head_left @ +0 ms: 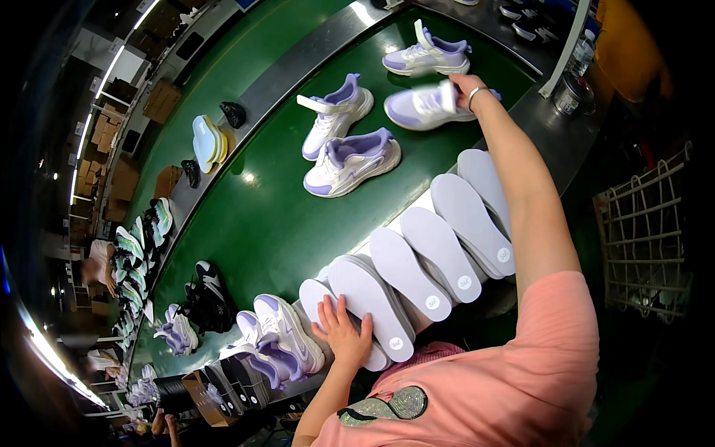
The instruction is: The person picks up shoes from a conveyor belt, inserts insoles into them by hand, and places the shoes back onto the belt or into boxes.
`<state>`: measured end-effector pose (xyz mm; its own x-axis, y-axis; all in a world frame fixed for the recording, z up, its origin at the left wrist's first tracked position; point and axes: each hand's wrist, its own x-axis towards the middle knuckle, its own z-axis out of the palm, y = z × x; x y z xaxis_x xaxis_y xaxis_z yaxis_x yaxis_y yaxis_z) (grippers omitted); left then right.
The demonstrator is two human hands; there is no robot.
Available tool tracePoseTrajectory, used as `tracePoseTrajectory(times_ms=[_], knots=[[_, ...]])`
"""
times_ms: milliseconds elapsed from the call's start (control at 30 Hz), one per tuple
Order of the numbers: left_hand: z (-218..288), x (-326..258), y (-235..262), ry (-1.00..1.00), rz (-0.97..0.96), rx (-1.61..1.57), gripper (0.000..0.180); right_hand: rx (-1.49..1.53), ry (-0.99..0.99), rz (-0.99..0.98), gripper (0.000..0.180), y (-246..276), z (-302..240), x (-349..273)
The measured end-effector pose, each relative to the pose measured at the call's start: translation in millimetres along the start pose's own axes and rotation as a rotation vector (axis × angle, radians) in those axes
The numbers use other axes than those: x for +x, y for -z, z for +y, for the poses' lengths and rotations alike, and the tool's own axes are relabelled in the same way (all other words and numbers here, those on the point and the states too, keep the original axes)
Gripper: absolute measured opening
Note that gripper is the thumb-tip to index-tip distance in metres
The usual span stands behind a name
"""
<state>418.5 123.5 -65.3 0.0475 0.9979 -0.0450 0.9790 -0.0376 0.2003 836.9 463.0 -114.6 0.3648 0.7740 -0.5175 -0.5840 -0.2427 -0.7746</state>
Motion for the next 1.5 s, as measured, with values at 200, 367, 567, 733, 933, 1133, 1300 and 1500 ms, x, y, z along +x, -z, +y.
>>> tracePoseTrajectory(times_ms=[200,367,567,733,933,1133,1300,1500], knots=[[6,1,-5,-0.019,0.057,0.021,0.058,-1.166,0.302,-0.055,0.025,-19,-36,-27],[9,4,-8,-0.018,0.056,0.034,0.059,-1.594,0.988,0.122,0.039,14,-29,-8],[11,5,-6,-0.017,0.033,0.042,0.060,-1.623,1.157,-0.043,0.034,4,-29,11],[15,6,-4,-0.024,0.030,0.076,0.060,-1.851,0.819,-0.042,0.022,-31,-38,14],[22,11,0,-0.021,0.022,0.080,0.060,-1.585,0.752,-0.040,0.025,-33,-43,36],[11,4,-10,0.002,-0.012,0.093,0.061,-1.343,0.950,-0.281,0.034,-2,-21,27],[14,23,19,-0.030,-0.130,-0.035,0.057,-1.115,0.625,-0.185,0.044,135,-21,-75],[128,56,26,0.088,-0.789,-1.213,0.045,-0.847,-0.184,-0.209,0.050,184,34,-190]])
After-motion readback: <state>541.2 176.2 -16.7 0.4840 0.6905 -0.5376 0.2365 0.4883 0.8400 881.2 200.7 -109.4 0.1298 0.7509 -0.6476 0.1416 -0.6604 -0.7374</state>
